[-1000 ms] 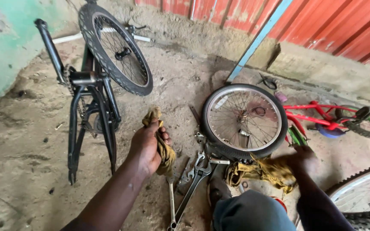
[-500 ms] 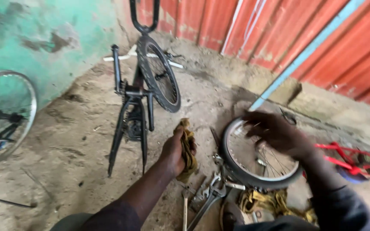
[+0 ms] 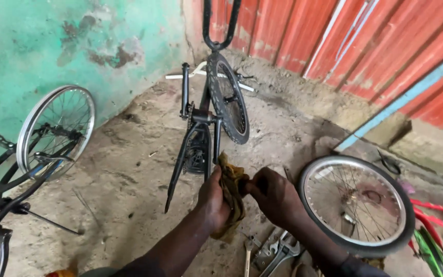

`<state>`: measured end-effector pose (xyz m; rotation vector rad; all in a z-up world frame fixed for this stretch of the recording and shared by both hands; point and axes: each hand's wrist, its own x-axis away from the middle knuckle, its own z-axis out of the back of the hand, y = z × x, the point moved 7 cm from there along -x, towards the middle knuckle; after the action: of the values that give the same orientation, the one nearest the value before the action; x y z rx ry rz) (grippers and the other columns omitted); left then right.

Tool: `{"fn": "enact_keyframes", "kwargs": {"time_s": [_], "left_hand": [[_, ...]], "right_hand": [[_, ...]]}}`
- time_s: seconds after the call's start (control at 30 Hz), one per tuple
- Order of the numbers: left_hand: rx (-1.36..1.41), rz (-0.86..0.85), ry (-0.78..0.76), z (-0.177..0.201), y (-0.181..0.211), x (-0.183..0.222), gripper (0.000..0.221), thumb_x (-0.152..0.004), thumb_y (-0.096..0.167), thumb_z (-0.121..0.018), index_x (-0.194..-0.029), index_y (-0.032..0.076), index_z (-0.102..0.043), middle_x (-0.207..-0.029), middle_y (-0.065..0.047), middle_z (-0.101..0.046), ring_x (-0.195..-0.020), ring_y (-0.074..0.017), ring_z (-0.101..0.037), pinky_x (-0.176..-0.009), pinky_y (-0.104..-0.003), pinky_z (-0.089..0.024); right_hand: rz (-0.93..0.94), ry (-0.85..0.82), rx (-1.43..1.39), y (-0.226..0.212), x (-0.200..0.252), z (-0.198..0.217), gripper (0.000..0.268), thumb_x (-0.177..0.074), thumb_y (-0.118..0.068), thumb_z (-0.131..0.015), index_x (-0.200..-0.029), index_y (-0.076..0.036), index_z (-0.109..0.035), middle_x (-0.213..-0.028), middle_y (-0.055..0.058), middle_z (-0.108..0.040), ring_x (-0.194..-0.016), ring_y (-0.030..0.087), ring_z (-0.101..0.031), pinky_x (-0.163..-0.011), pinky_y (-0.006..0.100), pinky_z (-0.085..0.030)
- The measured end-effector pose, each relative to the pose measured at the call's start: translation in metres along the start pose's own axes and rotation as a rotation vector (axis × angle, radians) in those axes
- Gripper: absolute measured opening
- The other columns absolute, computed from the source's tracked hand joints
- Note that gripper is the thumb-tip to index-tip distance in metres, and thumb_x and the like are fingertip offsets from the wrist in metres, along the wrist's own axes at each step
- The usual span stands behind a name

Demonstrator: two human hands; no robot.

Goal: Cleaning a bicycle wheel hub with a cloth, applying grease, and installing ball bearings into the hub assembly.

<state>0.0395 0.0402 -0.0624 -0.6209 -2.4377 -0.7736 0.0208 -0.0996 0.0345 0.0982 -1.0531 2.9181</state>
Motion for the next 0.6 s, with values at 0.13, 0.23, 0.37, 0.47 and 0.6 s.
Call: {"fn": "enact_keyframes", "kwargs": {"time_s": [0.13, 0.23, 0.37, 0.47, 0.6], "left_hand": [[-0.017, -0.024, -0.046, -0.007, -0.001, 0.003, 0.057, -0.112, 0.045, -0.033, -0.127, -0.001, -0.063, -0.104, -0.014, -0.072, -0.083, -0.0208, -0.066, -0.078, -0.034, -0.054], [0.052, 0.028, 0.011, -0.009, -0.004, 0.001, 0.063, -0.110, 0.053, -0.037, -0.121, -0.001, -0.066, -0.102, -0.015, -0.073, -0.079, -0.0195, -0.066, -0.070, -0.033, -0.052], [0.122, 0.061, -0.124, -0.017, -0.016, 0.002, 0.058, -0.110, 0.050, -0.042, -0.118, -0.001, -0.068, -0.106, -0.011, -0.072, -0.084, -0.0164, -0.064, -0.072, -0.028, -0.052], [0.107, 0.071, -0.093, -0.015, -0.025, -0.001, 0.052, -0.109, 0.051, -0.046, -0.111, 0.005, -0.069, -0.102, -0.007, -0.072, -0.081, -0.0148, -0.062, -0.070, -0.030, -0.050], [0.036, 0.068, -0.031, -0.025, -0.016, 0.016, 0.056, -0.109, 0.053, -0.040, -0.121, 0.006, -0.067, -0.113, -0.011, -0.071, -0.092, -0.0199, -0.063, -0.079, -0.035, -0.050]], "right_hand": [[-0.007, 0.050, 0.028, 0.005, -0.005, -0.005, 0.029, -0.088, -0.037, -0.074, -0.094, -0.009, -0.066, -0.076, 0.004, -0.074, -0.059, 0.019, -0.068, -0.058, 0.035, -0.055], [-0.088, -0.029, 0.100, 0.005, -0.010, -0.012, 0.030, -0.093, -0.042, -0.066, -0.098, -0.012, -0.066, -0.085, 0.004, -0.078, -0.067, 0.021, -0.074, -0.062, 0.037, -0.060], [-0.049, -0.040, 0.139, 0.014, -0.008, -0.022, 0.030, -0.085, -0.038, -0.072, -0.102, -0.014, -0.070, -0.087, 0.006, -0.077, -0.070, 0.026, -0.073, -0.064, 0.041, -0.057], [-0.019, -0.003, 0.107, 0.013, -0.007, -0.014, 0.033, -0.080, -0.029, -0.074, -0.111, -0.017, -0.073, -0.093, 0.004, -0.080, -0.074, 0.024, -0.076, -0.065, 0.040, -0.059], [-0.110, -0.069, 0.113, 0.018, -0.009, -0.007, 0.018, -0.092, -0.028, -0.066, -0.104, -0.015, -0.071, -0.087, 0.002, -0.082, -0.066, 0.018, -0.077, -0.060, 0.034, -0.061]]}}
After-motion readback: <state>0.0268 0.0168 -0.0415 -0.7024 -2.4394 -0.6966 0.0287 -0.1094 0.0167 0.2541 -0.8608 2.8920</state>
